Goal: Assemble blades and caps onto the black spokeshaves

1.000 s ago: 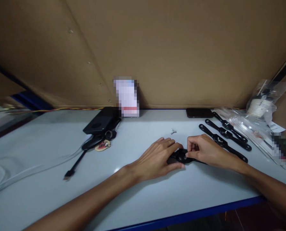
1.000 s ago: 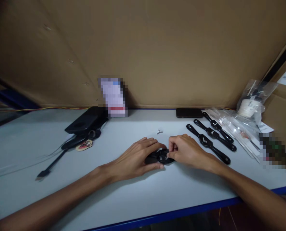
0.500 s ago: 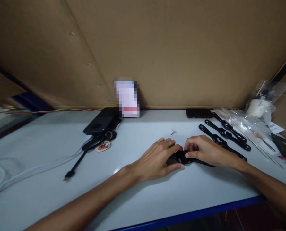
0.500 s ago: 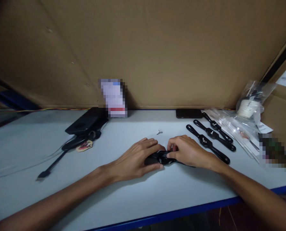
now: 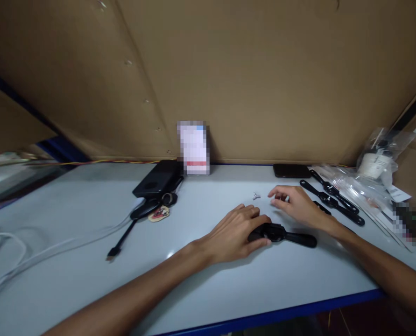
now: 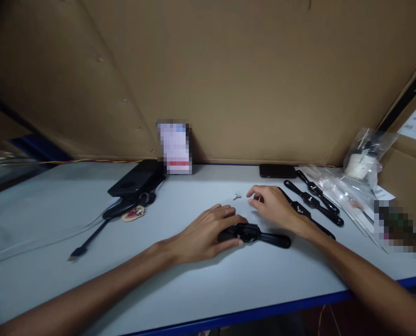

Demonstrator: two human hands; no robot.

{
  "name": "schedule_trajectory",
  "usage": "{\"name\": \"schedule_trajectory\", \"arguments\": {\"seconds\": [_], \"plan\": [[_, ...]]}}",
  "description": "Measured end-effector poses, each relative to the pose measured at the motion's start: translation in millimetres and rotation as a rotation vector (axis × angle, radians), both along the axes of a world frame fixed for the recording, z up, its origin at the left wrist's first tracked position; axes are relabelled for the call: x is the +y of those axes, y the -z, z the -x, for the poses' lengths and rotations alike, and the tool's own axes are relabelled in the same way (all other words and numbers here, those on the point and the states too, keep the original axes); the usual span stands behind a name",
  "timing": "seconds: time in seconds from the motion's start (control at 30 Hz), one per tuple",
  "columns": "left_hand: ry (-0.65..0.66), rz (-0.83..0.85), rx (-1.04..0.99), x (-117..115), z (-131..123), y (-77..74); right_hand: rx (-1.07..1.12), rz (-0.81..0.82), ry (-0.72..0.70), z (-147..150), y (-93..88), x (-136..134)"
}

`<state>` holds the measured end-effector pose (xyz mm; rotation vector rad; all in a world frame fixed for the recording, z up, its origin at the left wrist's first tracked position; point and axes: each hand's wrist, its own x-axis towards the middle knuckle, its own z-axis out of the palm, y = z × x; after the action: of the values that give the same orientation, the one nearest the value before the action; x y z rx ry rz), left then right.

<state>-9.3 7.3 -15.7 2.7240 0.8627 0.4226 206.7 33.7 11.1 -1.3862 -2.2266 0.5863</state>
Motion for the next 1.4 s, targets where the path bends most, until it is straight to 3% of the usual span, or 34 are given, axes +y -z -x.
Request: {"name": "schedule_trajectory", "arguments": {"seconds": [0.2,0.43,0.63,0.77,0.9,1.0,1.4], "plan": [[-0.008,0.013,-0.007,-1,1,-2.6,-0.389,-0.221,-0.248,28,0.0,27],[0.016,0.061,-0.017,-1,1,-2.8,-0.501,-0.258,-0.18,14,0.8,13],[0.0,0.093,-0.009,-2,1,-4.3,-0.4,-0.264,-0.13,-6,4.0,6],[0.006,0.108,-0.015,-3,2,-4.8,-0.04,-0.242,-0.063,-15,-1.7,-7],[0.014,0.084,-0.028,-3,3,-3.8,0.197,-0.077,-0.112,-15,-9.4,-31],[0.024,0.085,-0.028,-3,4,-3.4,0.248,-0.013,-0.176,-9,-9.7,-45],[0.006,0.097,-0.015,-3,3,-2.9,0.099,-0.208,-0.402,-2,2.8,-57]]}}
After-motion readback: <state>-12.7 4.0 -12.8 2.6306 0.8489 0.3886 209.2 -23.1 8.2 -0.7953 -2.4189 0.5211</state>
